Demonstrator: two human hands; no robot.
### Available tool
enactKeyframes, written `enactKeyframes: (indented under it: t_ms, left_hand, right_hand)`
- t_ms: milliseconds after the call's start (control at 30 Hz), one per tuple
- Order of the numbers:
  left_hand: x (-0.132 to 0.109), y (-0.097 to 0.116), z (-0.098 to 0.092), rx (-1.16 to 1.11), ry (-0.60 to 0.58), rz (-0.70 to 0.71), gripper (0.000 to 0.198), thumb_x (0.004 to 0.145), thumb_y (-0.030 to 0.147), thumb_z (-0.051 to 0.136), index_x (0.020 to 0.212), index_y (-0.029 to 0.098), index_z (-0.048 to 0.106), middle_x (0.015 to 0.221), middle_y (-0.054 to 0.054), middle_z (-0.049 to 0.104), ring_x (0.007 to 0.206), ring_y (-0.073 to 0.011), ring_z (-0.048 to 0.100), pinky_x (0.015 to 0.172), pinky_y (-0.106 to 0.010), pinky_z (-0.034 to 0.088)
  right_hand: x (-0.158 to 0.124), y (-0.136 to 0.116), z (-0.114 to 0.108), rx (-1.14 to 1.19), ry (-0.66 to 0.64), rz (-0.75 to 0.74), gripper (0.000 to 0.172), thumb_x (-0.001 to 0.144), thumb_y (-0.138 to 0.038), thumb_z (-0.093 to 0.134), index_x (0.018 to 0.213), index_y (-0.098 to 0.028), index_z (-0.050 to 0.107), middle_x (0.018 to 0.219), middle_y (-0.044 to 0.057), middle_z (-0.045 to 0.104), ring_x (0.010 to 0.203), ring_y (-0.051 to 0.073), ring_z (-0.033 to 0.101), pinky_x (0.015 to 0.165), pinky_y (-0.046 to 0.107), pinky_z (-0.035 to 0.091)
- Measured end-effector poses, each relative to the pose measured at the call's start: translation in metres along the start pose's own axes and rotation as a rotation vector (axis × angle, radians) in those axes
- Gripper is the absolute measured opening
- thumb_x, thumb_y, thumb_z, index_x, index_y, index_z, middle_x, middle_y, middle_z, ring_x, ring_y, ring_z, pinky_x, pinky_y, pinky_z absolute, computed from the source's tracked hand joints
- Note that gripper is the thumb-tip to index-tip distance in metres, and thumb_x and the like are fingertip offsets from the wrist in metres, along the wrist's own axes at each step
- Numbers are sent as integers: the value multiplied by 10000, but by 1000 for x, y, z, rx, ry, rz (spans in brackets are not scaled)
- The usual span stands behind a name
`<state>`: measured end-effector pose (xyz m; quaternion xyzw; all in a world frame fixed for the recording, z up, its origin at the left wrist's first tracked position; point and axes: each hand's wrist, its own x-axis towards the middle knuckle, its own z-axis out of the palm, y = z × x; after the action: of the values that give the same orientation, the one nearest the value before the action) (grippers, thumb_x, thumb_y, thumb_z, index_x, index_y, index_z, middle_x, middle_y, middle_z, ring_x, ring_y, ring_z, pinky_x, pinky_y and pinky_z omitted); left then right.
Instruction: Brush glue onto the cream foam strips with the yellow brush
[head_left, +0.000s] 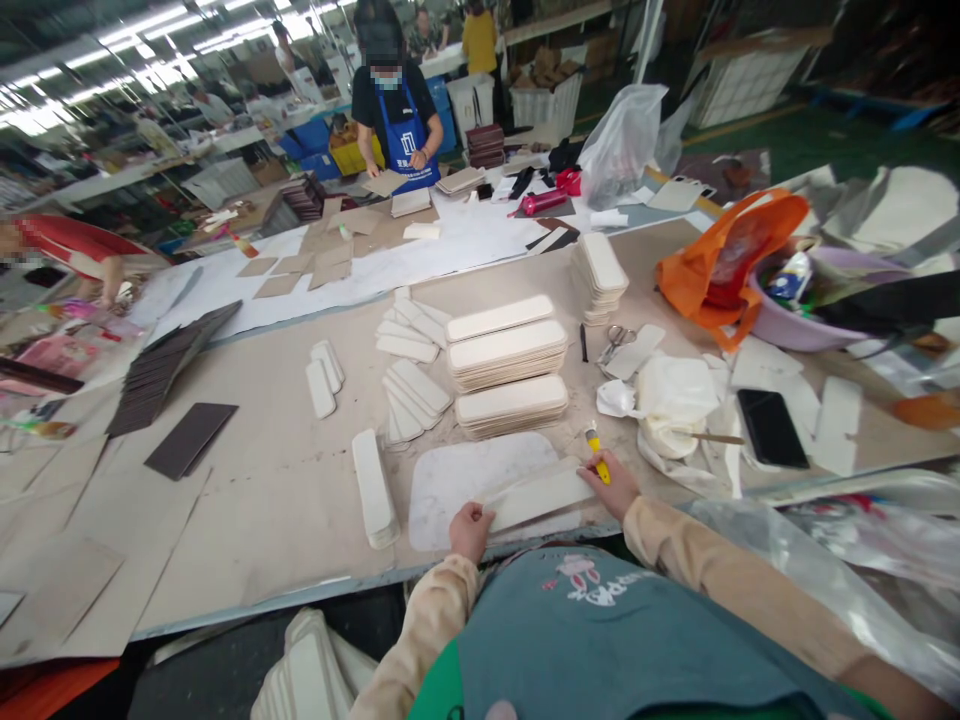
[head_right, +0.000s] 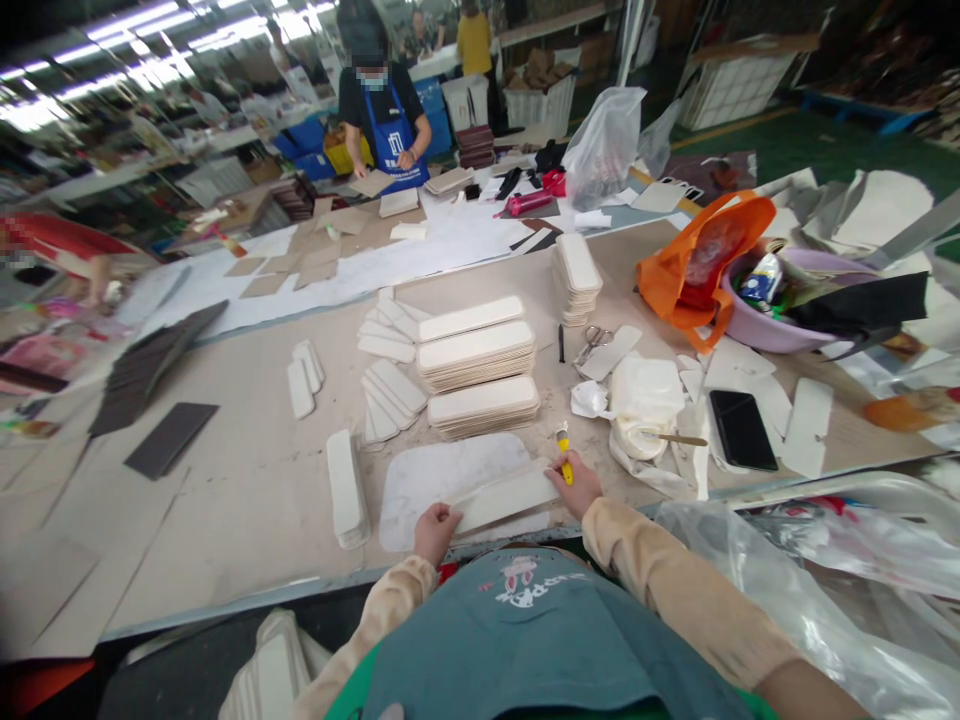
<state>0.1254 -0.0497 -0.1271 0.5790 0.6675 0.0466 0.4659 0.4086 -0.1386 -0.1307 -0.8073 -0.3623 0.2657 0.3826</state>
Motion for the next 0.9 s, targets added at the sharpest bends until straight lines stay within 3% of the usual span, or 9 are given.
enactKeyframes:
  t_ms: [200, 600, 733, 900]
  left_hand:
    - [7, 3, 1, 198, 78, -3, 181, 770, 353, 610, 715, 181, 621, 692, -19, 639, 707, -162, 582, 647, -259, 369]
    - [18, 5, 0, 343, 39, -29, 197, 808, 367, 568, 739, 192, 625, 711, -40, 685, 747, -182, 626, 670, -262, 394]
    - [19, 6, -1, 366, 21, -13, 192, 814, 367, 567, 739, 196, 612, 710, -39, 684, 759, -184, 633, 677, -263, 395]
    - [20, 5, -1, 373, 3, -8, 192, 808, 375, 575, 733, 199, 588, 696, -34, 680, 732, -182, 637, 651, -262, 391]
  right_hand:
    - [14, -4, 9, -112, 35, -35, 289, 750, -511, 528, 732, -239, 433, 685, 1, 631, 626, 207, 600, 632, 341, 433]
    - [21, 4, 18, -167, -16, -53, 290, 772, -497, 543, 720, -237, 426, 673, 22, 615, 610, 200, 577, 607, 319, 407]
    - [21, 7, 18, -180, -26, -82, 258, 803, -474, 516, 732, -241, 430, 714, 37, 617, 646, 207, 582, 633, 332, 419]
    - [19, 18, 17, -184, -46, -134, 235, 739, -442, 574, 765, -242, 453, 802, 43, 635, 785, 251, 607, 731, 390, 462]
